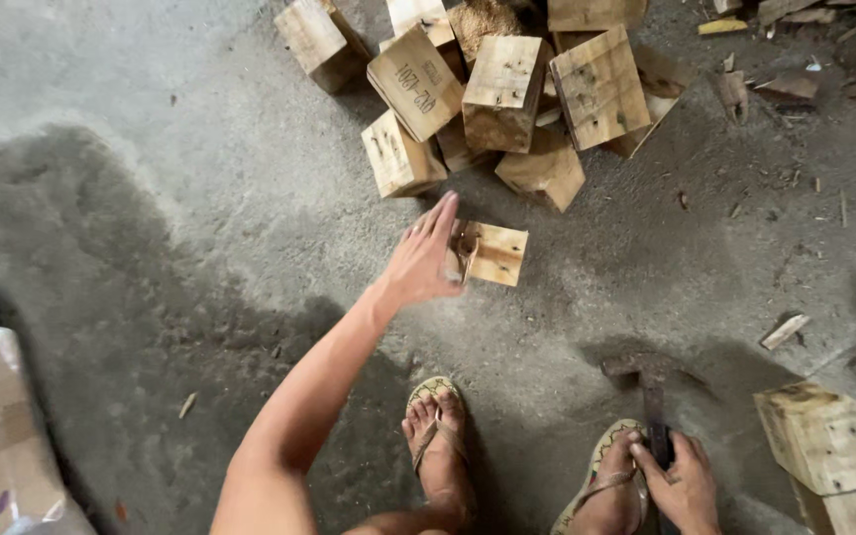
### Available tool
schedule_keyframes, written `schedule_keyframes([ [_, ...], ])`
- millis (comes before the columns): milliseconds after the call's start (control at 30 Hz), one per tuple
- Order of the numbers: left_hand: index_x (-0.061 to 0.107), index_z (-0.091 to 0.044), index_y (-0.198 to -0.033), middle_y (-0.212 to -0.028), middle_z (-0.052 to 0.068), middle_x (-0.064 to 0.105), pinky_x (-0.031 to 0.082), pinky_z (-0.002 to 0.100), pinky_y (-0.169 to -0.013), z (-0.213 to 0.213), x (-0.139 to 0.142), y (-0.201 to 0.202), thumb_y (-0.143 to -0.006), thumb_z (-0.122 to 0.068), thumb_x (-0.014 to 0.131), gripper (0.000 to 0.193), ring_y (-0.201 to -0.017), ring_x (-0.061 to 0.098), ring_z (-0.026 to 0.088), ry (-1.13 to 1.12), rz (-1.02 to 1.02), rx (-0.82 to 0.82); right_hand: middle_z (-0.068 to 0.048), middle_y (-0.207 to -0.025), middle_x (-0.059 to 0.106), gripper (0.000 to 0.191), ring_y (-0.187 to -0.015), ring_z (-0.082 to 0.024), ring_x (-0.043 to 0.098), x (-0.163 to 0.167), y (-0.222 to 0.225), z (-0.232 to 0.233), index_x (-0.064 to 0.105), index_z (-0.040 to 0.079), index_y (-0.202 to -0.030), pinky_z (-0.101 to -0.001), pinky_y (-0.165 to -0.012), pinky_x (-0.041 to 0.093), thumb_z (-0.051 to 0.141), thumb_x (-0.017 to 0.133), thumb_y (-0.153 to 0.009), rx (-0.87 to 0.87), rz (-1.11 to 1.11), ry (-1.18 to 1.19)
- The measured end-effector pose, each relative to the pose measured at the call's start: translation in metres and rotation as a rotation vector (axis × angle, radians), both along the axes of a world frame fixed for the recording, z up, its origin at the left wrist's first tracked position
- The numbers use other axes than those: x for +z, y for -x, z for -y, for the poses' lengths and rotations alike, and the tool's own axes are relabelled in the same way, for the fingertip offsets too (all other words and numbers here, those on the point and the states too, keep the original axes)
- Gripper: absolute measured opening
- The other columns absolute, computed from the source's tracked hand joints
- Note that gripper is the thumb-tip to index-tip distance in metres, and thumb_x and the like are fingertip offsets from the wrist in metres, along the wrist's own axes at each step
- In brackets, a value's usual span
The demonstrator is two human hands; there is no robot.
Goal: The person repeatedly picks up small wooden blocks from a pile, strikes them with a hammer, and arranges them into a rectangular stack on the floor. The person continues this process, adding more blocks to the stack throughout the clip.
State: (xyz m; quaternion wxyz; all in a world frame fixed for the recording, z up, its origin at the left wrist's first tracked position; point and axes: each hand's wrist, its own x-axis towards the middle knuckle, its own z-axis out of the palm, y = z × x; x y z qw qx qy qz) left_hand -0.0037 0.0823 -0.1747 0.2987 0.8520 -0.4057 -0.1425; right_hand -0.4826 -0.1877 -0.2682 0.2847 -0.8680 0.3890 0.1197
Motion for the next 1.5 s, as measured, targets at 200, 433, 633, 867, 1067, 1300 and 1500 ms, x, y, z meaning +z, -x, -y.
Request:
schedule_keyframes([
  [200,0.043,0.001,-0.145,-0.141,0.022,0.052,0.039,0.047,-0.116,0.016,0.002,0.019,-0.055,-0.025,0.087,0.103,-0.133,0.047,0.037,-0.045,-0.114,0.012,-0.021,-0.101,0.074,0.052,-0.094,-0.036,0.074,0.007,-0.002,0.02,0.07,0.003,-0.114,-0.0455,-0.082,0.057,0.037,0.079,-0.076,-0.079,0.043,-0.093],
  [433,0.052,-0.004,-0.137,-0.136,0.015,0.059,0.038,0.048,-0.109,0.049,0.047,0.058,-0.057,-0.033,0.088,0.093,-0.132,0.05,0.037,-0.004,-0.133,-0.039,-0.013,-0.094,0.072,0.052,-0.086,-0.022,0.067,0.003,-0.011,0.025,0.067,-0.002,-0.112,-0.0374,-0.073,0.054,0.035,0.082,-0.079,-0.238,0.028,-0.515],
  [633,0.054,-0.003,-0.136,-0.121,0.015,0.065,0.055,0.041,-0.092,0.089,0.025,0.063,-0.069,-0.051,0.078,0.086,-0.108,0.066,0.028,-0.023,-0.734,0.282,-0.007,-0.085,0.068,0.038,-0.075,-0.016,0.062,0.006,-0.019,0.003,0.069,0.002,-0.104,-0.0332,-0.064,0.052,0.033,0.078,-0.085,-0.369,0.06,-0.622],
  [867,0.067,-0.012,-0.105,-0.077,0.007,0.062,0.036,0.032,-0.053,0.117,-0.01,0.078,-0.091,-0.068,0.053,0.06,-0.065,0.052,0.017,0.121,-1.813,0.52,0.0,-0.082,0.066,0.029,-0.071,-0.008,0.062,0.009,-0.021,-0.008,0.066,0.007,-0.101,-0.0295,-0.058,0.053,0.031,0.075,-0.086,-0.368,0.102,-0.546],
  [1067,0.058,-0.009,-0.124,-0.103,0.009,0.066,0.053,0.035,-0.074,0.116,-0.005,0.079,-0.094,-0.056,0.062,0.056,-0.089,0.065,0.022,0.29,-1.373,0.372,0.0,-0.077,0.064,0.025,-0.064,-0.01,0.057,0.0,-0.016,-0.008,0.066,0.006,-0.1,-0.0289,-0.056,0.047,0.027,0.075,-0.089,-0.399,0.156,-0.648],
  [1300,0.045,-0.009,-0.152,-0.166,0.016,0.043,0.041,0.038,-0.131,0.139,-0.036,0.078,-0.075,-0.021,0.089,0.09,-0.154,0.044,0.031,0.16,0.104,-0.307,0.002,-0.075,0.06,0.021,-0.062,-0.009,0.055,0.001,-0.016,0.011,0.065,0.009,-0.101,-0.0271,-0.054,0.046,0.03,0.065,-0.097,-0.638,0.189,-1.024],
  [1500,0.02,0.012,-0.149,-0.153,0.036,0.034,0.03,0.049,-0.12,0.135,-0.06,0.076,-0.061,-0.035,0.095,0.125,-0.142,0.034,0.047,0.124,-0.128,-0.14,0.001,-0.075,0.061,0.02,-0.06,-0.011,0.057,0.0,-0.014,0.006,0.065,0.01,-0.1,-0.0291,-0.053,0.048,0.03,0.064,-0.097,-0.656,0.074,-0.961],
])
